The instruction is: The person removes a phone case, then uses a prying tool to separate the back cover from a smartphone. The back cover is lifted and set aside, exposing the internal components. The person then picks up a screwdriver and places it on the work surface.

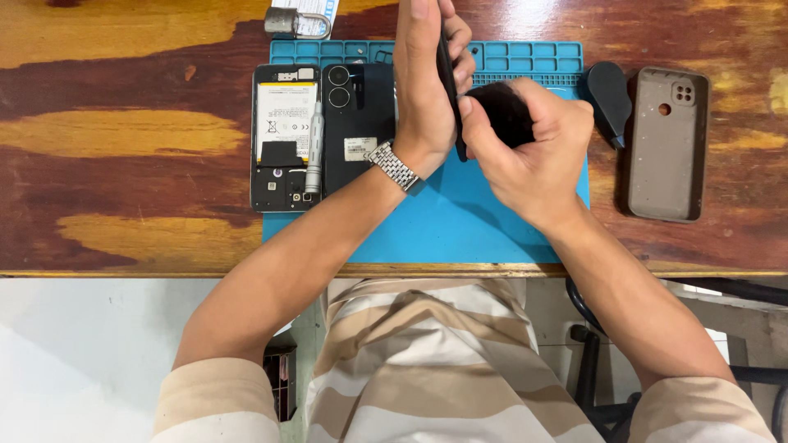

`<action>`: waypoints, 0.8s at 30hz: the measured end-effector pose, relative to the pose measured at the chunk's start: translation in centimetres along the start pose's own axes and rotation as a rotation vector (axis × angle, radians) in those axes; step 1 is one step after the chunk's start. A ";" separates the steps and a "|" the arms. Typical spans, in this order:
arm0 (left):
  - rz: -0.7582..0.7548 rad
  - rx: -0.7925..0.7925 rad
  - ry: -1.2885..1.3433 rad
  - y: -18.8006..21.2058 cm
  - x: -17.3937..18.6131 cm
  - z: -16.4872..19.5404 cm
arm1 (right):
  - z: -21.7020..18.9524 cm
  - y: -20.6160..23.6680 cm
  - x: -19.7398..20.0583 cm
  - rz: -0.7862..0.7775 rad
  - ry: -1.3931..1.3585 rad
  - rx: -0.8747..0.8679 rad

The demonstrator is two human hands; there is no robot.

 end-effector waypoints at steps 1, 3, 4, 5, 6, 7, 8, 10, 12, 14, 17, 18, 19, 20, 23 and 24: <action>-0.004 -0.007 -0.006 0.0 0.0 0.0 | 0.0 0.0 0.0 -0.001 0.001 -0.002; -0.016 -0.011 -0.016 0.0 -0.1 0.1 | 0.1 0.0 0.0 0.004 0.005 -0.003; -0.019 -0.008 -0.021 0.0 -0.1 0.0 | 0.1 0.0 0.0 0.003 0.002 -0.006; -0.020 -0.004 -0.026 0.0 0.0 0.0 | 0.2 0.0 0.0 0.002 -0.003 -0.010; -0.022 0.003 -0.019 -0.1 0.0 -0.1 | 0.2 0.0 0.0 0.000 -0.009 -0.012; -0.023 0.010 -0.013 -0.1 0.0 -0.2 | 0.3 0.0 0.0 -0.006 -0.014 -0.019; -0.024 0.017 -0.006 -0.2 0.1 -0.3 | 0.4 0.0 0.1 -0.011 -0.019 -0.026; -0.048 0.041 0.021 -0.4 0.0 -0.6 | 0.5 0.0 0.2 -0.018 -0.010 -0.030; -0.072 0.073 0.037 -0.4 -0.1 -0.9 | 0.6 -0.1 0.4 -0.022 0.021 -0.016; -0.096 0.112 0.039 -0.5 -0.1 -1.0 | 0.7 -0.2 0.6 -0.023 0.023 -0.004; -0.110 0.143 0.030 -0.5 -0.1 -1.1 | 0.8 -0.2 0.7 -0.022 0.015 0.015; -0.110 0.148 0.031 -0.5 -0.1 -1.1 | 0.8 -0.2 0.7 -0.022 0.012 0.020; -0.110 0.153 0.032 -0.5 -0.2 -1.2 | 0.8 -0.1 0.7 -0.022 0.005 0.015; -0.112 0.158 0.034 -0.5 -0.2 -1.2 | 0.8 -0.1 0.7 -0.020 -0.001 0.010; -0.101 0.155 0.028 -0.5 -0.2 -1.1 | 0.8 -0.2 0.7 -0.022 0.000 -0.001; -0.104 0.151 0.028 -0.5 -0.2 -1.1 | 0.8 -0.2 0.7 -0.024 0.003 -0.004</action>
Point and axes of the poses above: each hand's wrist, its own y-axis away from the middle knuckle, its own x-axis out of the back of the hand, z = x × y, the point moved 5 cm from there along -y, towards the middle knuckle, and after that the axes turned 4 degrees about y, right-handed, at the moved point
